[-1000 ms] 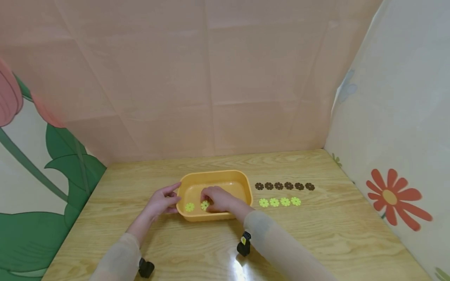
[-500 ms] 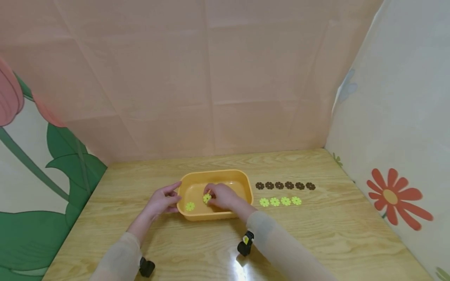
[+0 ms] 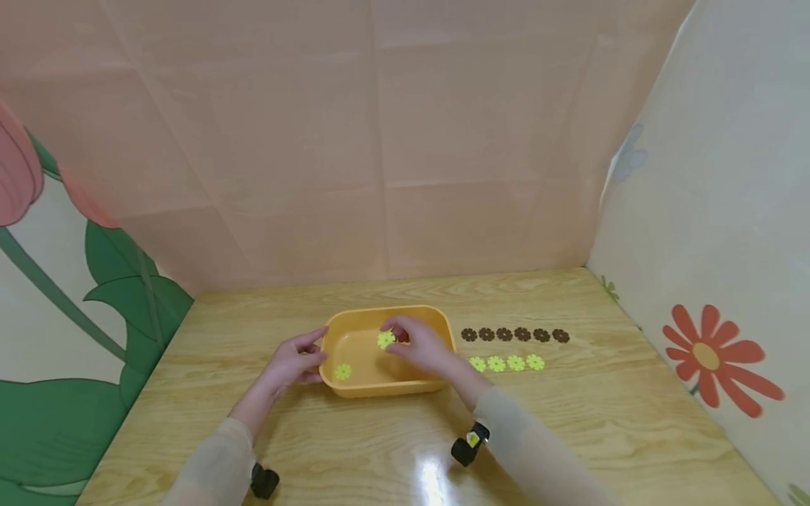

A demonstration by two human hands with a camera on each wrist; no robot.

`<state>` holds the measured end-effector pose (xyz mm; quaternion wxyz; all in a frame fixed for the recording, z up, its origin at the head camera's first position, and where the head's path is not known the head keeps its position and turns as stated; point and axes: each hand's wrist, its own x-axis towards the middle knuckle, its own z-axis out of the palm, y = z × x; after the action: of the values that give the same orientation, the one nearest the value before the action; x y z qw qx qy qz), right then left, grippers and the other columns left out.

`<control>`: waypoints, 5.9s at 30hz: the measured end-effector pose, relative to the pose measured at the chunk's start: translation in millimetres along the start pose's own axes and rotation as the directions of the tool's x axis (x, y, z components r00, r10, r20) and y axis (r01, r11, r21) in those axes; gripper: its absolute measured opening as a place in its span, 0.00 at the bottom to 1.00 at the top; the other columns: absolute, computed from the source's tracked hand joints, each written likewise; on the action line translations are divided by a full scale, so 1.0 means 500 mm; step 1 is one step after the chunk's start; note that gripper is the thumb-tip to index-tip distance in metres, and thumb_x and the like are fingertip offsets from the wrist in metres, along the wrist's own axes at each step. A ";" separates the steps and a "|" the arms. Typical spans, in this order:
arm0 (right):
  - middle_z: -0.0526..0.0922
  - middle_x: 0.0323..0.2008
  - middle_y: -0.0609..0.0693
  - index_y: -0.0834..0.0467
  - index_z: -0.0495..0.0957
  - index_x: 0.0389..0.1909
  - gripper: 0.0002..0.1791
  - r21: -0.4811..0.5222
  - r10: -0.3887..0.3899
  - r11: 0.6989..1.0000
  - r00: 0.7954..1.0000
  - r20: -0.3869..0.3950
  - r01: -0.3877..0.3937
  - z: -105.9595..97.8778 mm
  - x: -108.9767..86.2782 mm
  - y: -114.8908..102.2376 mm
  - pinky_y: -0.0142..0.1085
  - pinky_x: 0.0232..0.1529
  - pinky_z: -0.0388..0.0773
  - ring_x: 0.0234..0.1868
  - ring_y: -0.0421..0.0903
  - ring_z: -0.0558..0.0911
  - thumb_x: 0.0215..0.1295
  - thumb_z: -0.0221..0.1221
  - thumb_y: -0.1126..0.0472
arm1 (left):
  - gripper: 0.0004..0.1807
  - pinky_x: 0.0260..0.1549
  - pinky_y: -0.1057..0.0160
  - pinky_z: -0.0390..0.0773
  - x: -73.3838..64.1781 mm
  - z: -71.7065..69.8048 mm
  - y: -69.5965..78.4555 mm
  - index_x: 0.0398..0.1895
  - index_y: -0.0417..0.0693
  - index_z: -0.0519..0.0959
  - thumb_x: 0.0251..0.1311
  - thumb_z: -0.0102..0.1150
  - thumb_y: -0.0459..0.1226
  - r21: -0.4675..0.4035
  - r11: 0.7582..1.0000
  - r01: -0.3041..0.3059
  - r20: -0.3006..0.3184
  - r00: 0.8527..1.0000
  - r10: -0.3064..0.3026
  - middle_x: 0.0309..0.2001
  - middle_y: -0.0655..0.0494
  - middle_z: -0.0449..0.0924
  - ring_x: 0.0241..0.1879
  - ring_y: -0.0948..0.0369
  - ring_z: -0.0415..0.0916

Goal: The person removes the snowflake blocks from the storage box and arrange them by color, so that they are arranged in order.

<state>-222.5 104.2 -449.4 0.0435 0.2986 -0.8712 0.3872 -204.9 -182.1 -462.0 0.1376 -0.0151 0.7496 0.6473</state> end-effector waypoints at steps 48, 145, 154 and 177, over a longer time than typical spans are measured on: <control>0.79 0.33 0.51 0.66 0.79 0.47 0.18 -0.176 0.391 0.879 0.882 -0.264 -0.442 -0.299 -0.375 0.322 0.36 0.35 0.76 0.35 0.45 0.75 0.61 0.69 0.61 | 0.33 0.30 0.60 0.87 0.007 0.000 -0.001 0.73 0.47 0.65 0.65 0.59 0.26 0.012 1.000 0.026 -0.002 1.000 -0.026 0.41 0.47 0.65 0.33 0.59 0.72; 0.80 0.55 0.51 0.60 0.77 0.60 0.23 -0.127 -0.094 0.983 0.963 0.251 0.129 0.025 -0.007 -0.015 0.46 0.65 0.72 0.58 0.49 0.77 0.65 0.66 0.59 | 0.33 0.27 0.61 0.87 0.002 0.000 0.002 0.73 0.46 0.65 0.64 0.60 0.26 0.009 1.000 0.008 -0.001 1.000 -0.008 0.40 0.47 0.65 0.31 0.58 0.72; 0.79 0.57 0.47 0.56 0.77 0.61 0.23 -0.143 -0.032 0.987 0.954 0.298 0.078 0.074 0.034 -0.039 0.41 0.68 0.68 0.61 0.45 0.74 0.66 0.66 0.56 | 0.33 0.29 0.61 0.87 0.001 -0.001 0.002 0.73 0.46 0.65 0.65 0.59 0.26 -0.006 1.000 0.013 0.012 1.000 -0.012 0.41 0.47 0.64 0.33 0.57 0.73; 0.81 0.54 0.49 0.55 0.81 0.56 0.20 -0.250 -0.005 0.964 0.940 0.341 0.095 0.148 0.077 -0.025 0.36 0.66 0.68 0.58 0.46 0.76 0.63 0.67 0.57 | 0.33 0.27 0.62 0.87 -0.001 -0.004 -0.002 0.73 0.42 0.64 0.64 0.59 0.25 -0.030 0.999 -0.021 0.031 0.999 0.022 0.39 0.48 0.65 0.31 0.58 0.73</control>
<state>-235.7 27.0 -481.0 -0.0572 0.3742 -0.9013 0.2104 -204.8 -184.4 -462.6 0.1422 0.0010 0.7378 0.6599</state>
